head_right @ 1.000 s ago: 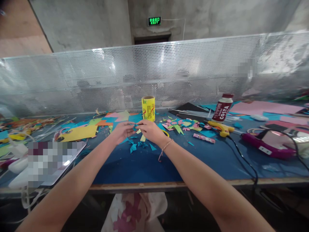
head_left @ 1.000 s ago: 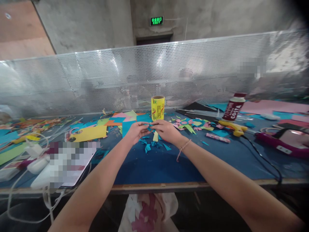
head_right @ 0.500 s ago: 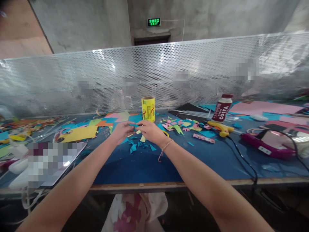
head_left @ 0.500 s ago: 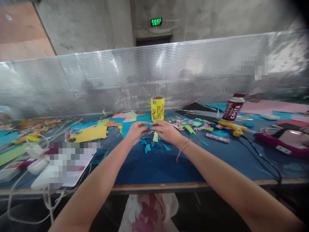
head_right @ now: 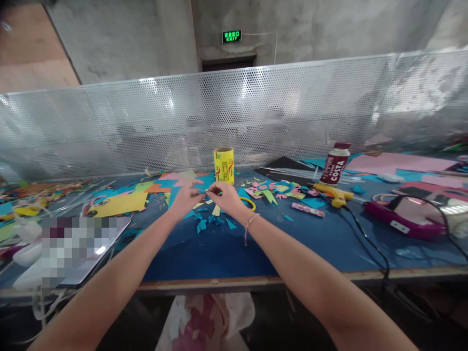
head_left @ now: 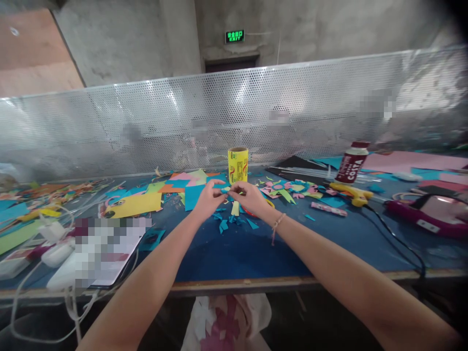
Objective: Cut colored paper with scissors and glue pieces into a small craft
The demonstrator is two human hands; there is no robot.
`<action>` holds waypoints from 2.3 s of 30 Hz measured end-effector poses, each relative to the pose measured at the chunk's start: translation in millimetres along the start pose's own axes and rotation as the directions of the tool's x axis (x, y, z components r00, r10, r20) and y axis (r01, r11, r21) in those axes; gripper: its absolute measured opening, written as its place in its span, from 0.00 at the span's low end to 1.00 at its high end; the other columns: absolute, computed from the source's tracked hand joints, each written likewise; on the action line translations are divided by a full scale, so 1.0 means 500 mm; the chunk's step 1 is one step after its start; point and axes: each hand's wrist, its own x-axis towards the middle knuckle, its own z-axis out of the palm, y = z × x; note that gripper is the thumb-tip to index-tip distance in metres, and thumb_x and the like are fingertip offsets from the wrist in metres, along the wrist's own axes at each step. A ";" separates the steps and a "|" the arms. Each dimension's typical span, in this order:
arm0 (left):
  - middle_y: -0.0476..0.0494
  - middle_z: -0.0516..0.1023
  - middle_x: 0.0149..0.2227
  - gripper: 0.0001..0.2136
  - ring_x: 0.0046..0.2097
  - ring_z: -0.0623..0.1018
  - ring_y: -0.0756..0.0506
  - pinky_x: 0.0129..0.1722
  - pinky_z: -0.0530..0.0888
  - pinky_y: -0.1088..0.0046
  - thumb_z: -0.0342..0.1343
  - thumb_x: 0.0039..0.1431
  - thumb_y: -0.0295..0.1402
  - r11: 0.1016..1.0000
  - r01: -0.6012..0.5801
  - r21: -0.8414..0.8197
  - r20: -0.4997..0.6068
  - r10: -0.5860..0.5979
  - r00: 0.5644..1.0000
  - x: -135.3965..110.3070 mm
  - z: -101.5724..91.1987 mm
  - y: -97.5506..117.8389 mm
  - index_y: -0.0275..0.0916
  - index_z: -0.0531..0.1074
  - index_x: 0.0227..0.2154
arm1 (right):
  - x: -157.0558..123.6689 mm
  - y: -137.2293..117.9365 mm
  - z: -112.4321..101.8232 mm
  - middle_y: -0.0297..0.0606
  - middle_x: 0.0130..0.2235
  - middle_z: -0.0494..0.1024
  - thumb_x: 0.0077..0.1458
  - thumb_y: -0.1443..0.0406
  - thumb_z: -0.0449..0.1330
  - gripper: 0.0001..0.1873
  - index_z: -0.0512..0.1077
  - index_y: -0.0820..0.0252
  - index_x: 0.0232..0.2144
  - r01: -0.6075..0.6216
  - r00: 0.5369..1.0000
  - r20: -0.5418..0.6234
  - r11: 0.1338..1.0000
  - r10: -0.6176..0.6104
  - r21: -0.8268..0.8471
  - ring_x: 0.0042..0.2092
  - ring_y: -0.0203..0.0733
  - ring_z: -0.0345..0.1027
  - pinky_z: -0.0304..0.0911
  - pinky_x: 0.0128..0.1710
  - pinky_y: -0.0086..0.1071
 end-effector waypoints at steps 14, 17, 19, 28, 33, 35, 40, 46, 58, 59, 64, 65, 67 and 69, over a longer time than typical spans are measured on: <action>0.51 0.72 0.19 0.12 0.25 0.74 0.50 0.29 0.69 0.73 0.58 0.43 0.29 0.997 0.074 0.027 -0.026 -0.073 0.997 0.009 -0.002 -0.011 0.37 0.63 0.32 | 0.001 0.005 -0.002 0.35 0.25 0.73 0.44 0.65 0.58 0.05 0.71 0.61 0.21 -0.017 0.999 -0.031 1.000 0.016 -0.010 0.29 0.35 0.66 0.60 0.29 0.28; 0.48 0.73 0.20 0.11 0.25 0.74 0.49 0.30 0.70 0.72 0.59 0.42 0.29 0.994 0.106 0.007 -0.028 -0.106 0.994 0.007 -0.001 -0.010 0.36 0.64 0.30 | 0.002 0.009 -0.001 0.35 0.24 0.73 0.44 0.64 0.58 0.06 0.71 0.61 0.20 -0.035 0.999 -0.031 0.999 0.035 -0.010 0.28 0.35 0.65 0.60 0.28 0.28; 0.48 0.73 0.21 0.10 0.25 0.74 0.50 0.30 0.70 0.71 0.59 0.42 0.27 0.989 0.148 -0.031 -0.027 -0.148 0.989 0.005 0.001 -0.007 0.35 0.65 0.29 | 0.002 0.011 0.000 0.35 0.23 0.73 0.43 0.63 0.58 0.07 0.71 0.61 0.20 -0.076 0.997 -0.019 0.997 0.076 0.000 0.27 0.35 0.65 0.59 0.27 0.28; 0.49 0.70 0.21 0.08 0.23 0.71 0.52 0.28 0.71 0.73 0.56 0.47 0.35 0.986 0.142 -0.086 -0.062 -0.147 0.987 0.003 0.010 -0.007 0.34 0.68 0.25 | 0.005 0.016 0.010 0.34 0.21 0.72 0.43 0.62 0.58 0.08 0.71 0.62 0.20 -0.206 0.979 0.020 0.974 0.205 0.097 0.24 0.34 0.64 0.60 0.23 0.27; 0.49 0.70 0.21 0.08 0.23 0.71 0.52 0.28 0.71 0.74 0.56 0.47 0.35 0.990 0.120 -0.080 -0.062 -0.125 0.990 0.003 0.008 -0.008 0.35 0.69 0.24 | 0.003 0.006 0.008 0.34 0.20 0.71 0.43 0.62 0.58 0.08 0.70 0.62 0.20 -0.197 0.980 0.015 0.978 0.197 0.071 0.24 0.34 0.63 0.59 0.24 0.27; 0.49 0.70 0.20 0.08 0.23 0.71 0.52 0.27 0.71 0.74 0.56 0.46 0.36 0.987 0.128 -0.093 -0.064 -0.135 0.989 0.003 0.008 -0.006 0.35 0.68 0.24 | 0.003 0.003 0.007 0.35 0.21 0.72 0.43 0.62 0.58 0.08 0.70 0.62 0.19 -0.193 0.981 0.011 0.979 0.193 0.063 0.24 0.34 0.63 0.59 0.24 0.27; 0.50 0.70 0.19 0.09 0.22 0.71 0.52 0.27 0.71 0.75 0.57 0.44 0.36 0.983 0.144 -0.112 -0.083 -0.154 0.985 0.004 0.009 -0.005 0.34 0.68 0.24 | 0.003 0.005 0.006 0.35 0.22 0.72 0.43 0.61 0.58 0.09 0.70 0.62 0.20 -0.178 0.984 0.009 0.982 0.177 0.061 0.25 0.34 0.64 0.59 0.25 0.28; 0.49 0.71 0.21 0.11 0.23 0.71 0.53 0.28 0.71 0.74 0.59 0.42 0.37 0.987 0.095 -0.130 -0.085 -0.107 0.991 0.007 0.007 -0.015 0.33 0.69 0.24 | 0.004 0.007 0.005 0.35 0.22 0.71 0.43 0.59 0.58 0.11 0.71 0.63 0.21 -0.186 0.982 0.042 0.979 0.183 0.087 0.24 0.33 0.62 0.58 0.25 0.28; 0.47 0.73 0.23 0.09 0.24 0.72 0.52 0.30 0.71 0.73 0.59 0.41 0.34 0.993 0.086 -0.085 -0.090 -0.093 0.992 0.004 0.005 -0.005 0.33 0.69 0.25 | 0.005 -0.002 -0.002 0.37 0.24 0.73 0.42 0.63 0.59 0.07 0.71 0.62 0.22 -0.195 0.981 0.039 0.979 0.193 0.060 0.27 0.35 0.64 0.58 0.27 0.29; 0.47 0.73 0.23 0.09 0.24 0.72 0.52 0.30 0.71 0.73 0.59 0.41 0.34 0.992 0.086 -0.091 -0.090 -0.095 0.991 0.004 0.006 -0.005 0.33 0.70 0.25 | 0.005 -0.003 -0.003 0.37 0.24 0.73 0.42 0.63 0.59 0.07 0.71 0.62 0.22 -0.195 0.980 0.039 0.979 0.193 0.059 0.28 0.36 0.64 0.58 0.27 0.29; 0.48 0.73 0.22 0.10 0.24 0.72 0.52 0.30 0.71 0.73 0.60 0.40 0.35 0.982 0.101 -0.162 -0.108 -0.120 0.987 0.003 0.011 -0.006 0.33 0.70 0.24 | 0.005 -0.003 -0.001 0.36 0.23 0.73 0.42 0.64 0.59 0.06 0.71 0.62 0.22 -0.201 0.979 0.028 0.978 0.200 0.050 0.27 0.35 0.64 0.58 0.27 0.29; 0.48 0.72 0.22 0.11 0.23 0.72 0.53 0.30 0.71 0.73 0.60 0.40 0.36 0.977 0.112 -0.183 -0.110 -0.133 0.985 0.002 0.012 -0.006 0.33 0.70 0.24 | 0.005 -0.003 -0.001 0.36 0.23 0.73 0.42 0.64 0.59 0.06 0.71 0.62 0.22 -0.202 0.979 0.026 0.978 0.201 0.048 0.27 0.35 0.64 0.58 0.28 0.29; 0.48 0.72 0.21 0.11 0.23 0.71 0.53 0.30 0.71 0.74 0.60 0.41 0.37 0.965 0.140 -0.222 -0.109 -0.168 0.980 0.001 0.014 -0.004 0.33 0.70 0.23 | 0.005 -0.001 0.000 0.36 0.24 0.73 0.41 0.64 0.59 0.06 0.71 0.62 0.21 -0.201 0.980 0.025 0.978 0.200 0.055 0.27 0.35 0.64 0.58 0.28 0.28; 0.48 0.72 0.21 0.11 0.23 0.71 0.53 0.30 0.71 0.74 0.60 0.40 0.37 0.954 0.166 -0.250 -0.106 -0.197 0.975 0.001 0.014 -0.003 0.33 0.70 0.23 | 0.005 0.002 0.001 0.36 0.24 0.73 0.41 0.64 0.59 0.06 0.71 0.62 0.22 -0.202 0.979 0.023 0.977 0.201 0.068 0.28 0.35 0.64 0.58 0.28 0.28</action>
